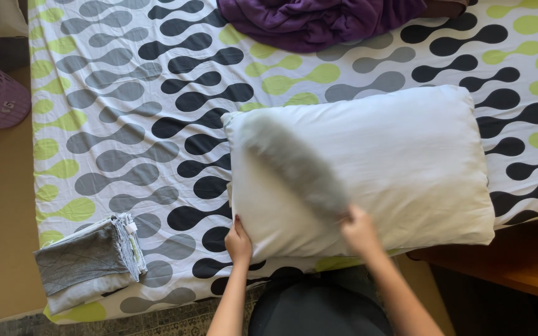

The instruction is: Fold a pillowcase and then dust a pillow on a bed using a feather duster.

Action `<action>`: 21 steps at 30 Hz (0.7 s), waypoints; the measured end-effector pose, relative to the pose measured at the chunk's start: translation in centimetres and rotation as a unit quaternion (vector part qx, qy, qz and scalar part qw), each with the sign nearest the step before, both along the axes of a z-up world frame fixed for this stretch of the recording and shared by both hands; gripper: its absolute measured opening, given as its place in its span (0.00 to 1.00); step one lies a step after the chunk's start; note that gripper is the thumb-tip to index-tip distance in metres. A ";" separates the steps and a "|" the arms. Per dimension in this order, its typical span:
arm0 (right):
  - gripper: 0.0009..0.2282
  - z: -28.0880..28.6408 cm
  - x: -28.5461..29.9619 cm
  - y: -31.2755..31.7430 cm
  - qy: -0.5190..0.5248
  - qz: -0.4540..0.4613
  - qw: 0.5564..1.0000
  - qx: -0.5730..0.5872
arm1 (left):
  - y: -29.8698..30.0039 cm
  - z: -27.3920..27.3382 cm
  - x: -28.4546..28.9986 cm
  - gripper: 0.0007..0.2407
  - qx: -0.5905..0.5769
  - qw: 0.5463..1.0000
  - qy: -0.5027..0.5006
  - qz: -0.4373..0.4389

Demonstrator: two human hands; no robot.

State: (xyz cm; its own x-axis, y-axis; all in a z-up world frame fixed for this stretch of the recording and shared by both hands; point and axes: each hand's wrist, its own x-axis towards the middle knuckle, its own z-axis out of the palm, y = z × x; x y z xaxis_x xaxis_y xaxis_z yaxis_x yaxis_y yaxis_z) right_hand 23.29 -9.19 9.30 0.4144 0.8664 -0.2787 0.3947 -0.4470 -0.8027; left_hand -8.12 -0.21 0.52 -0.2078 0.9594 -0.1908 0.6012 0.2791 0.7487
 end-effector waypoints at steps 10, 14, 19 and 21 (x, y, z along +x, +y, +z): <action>0.13 -0.4 20.7 -4.7 -0.306 -0.344 0.887 0.046 | -9.0 -4.7 -0.5 0.25 -0.005 0.998 0.009 0.068; 0.13 -2.0 12.9 -2.3 -0.239 -0.201 0.950 -0.021 | -8.4 -5.0 0.7 0.24 0.028 0.995 0.037 0.086; 0.19 3.0 -1.4 -2.4 -0.154 0.085 0.980 0.098 | -7.9 -6.0 -0.8 0.22 -0.004 0.996 0.061 0.071; 0.19 8.3 -4.2 -2.1 -0.020 0.167 0.985 0.039 | -8.1 -9.0 -2.4 0.22 0.026 0.997 0.066 0.012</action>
State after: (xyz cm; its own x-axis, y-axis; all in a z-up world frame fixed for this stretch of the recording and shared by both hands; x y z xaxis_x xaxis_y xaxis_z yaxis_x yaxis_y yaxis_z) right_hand 19.10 -11.29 17.64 0.1112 0.9743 -0.1959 0.5419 -0.2247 -0.8098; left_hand -10.47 -8.33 -8.52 -0.2510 0.9618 -0.1092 0.6898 0.2569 0.6769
